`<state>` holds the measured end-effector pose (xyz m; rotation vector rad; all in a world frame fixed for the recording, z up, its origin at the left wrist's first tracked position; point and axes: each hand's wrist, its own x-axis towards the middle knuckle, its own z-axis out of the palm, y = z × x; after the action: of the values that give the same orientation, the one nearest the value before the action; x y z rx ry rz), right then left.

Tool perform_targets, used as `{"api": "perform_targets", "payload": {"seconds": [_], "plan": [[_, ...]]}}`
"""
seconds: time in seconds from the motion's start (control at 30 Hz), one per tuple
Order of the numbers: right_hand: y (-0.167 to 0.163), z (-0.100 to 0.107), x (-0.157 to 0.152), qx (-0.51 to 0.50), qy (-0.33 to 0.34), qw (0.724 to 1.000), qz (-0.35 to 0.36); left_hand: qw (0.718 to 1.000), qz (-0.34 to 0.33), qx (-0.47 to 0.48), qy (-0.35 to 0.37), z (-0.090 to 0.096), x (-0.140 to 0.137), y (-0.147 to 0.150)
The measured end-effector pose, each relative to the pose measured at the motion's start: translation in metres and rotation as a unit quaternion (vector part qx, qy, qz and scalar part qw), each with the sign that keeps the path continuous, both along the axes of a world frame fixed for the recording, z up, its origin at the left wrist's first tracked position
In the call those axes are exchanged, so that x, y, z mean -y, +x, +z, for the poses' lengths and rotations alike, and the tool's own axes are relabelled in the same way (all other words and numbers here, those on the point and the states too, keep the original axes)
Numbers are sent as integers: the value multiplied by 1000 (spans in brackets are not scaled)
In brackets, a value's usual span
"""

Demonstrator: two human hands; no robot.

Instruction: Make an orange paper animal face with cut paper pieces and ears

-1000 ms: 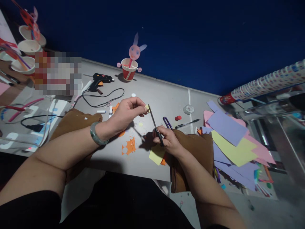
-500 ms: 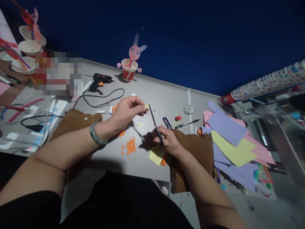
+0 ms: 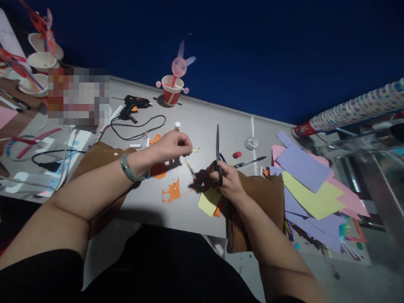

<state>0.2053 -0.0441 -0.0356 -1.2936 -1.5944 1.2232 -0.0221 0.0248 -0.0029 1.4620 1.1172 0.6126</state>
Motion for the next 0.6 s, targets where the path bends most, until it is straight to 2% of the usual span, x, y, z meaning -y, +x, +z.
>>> {"api": "perform_targets", "payload": {"seconds": [0.07,0.17,0.4,0.5,0.6], "plan": [[0,-1,0,-6,2,1000,1,992,-59,-102,48,-7,-3,-2],[1,-1,0,-12,0,1000,13,978,-73,-178,86,-19,-6,-3],[0,0,0,-16,-7,1000,21,964,-121,-222,84,-41,-14,-7],[-1,1,-1,-18,-6,1000,16,967,-104,-221,71,-39,-16,-9],[-1,1,-1,-20,-8,1000,-2,968,-72,-219,102,-32,-19,-13]]}}
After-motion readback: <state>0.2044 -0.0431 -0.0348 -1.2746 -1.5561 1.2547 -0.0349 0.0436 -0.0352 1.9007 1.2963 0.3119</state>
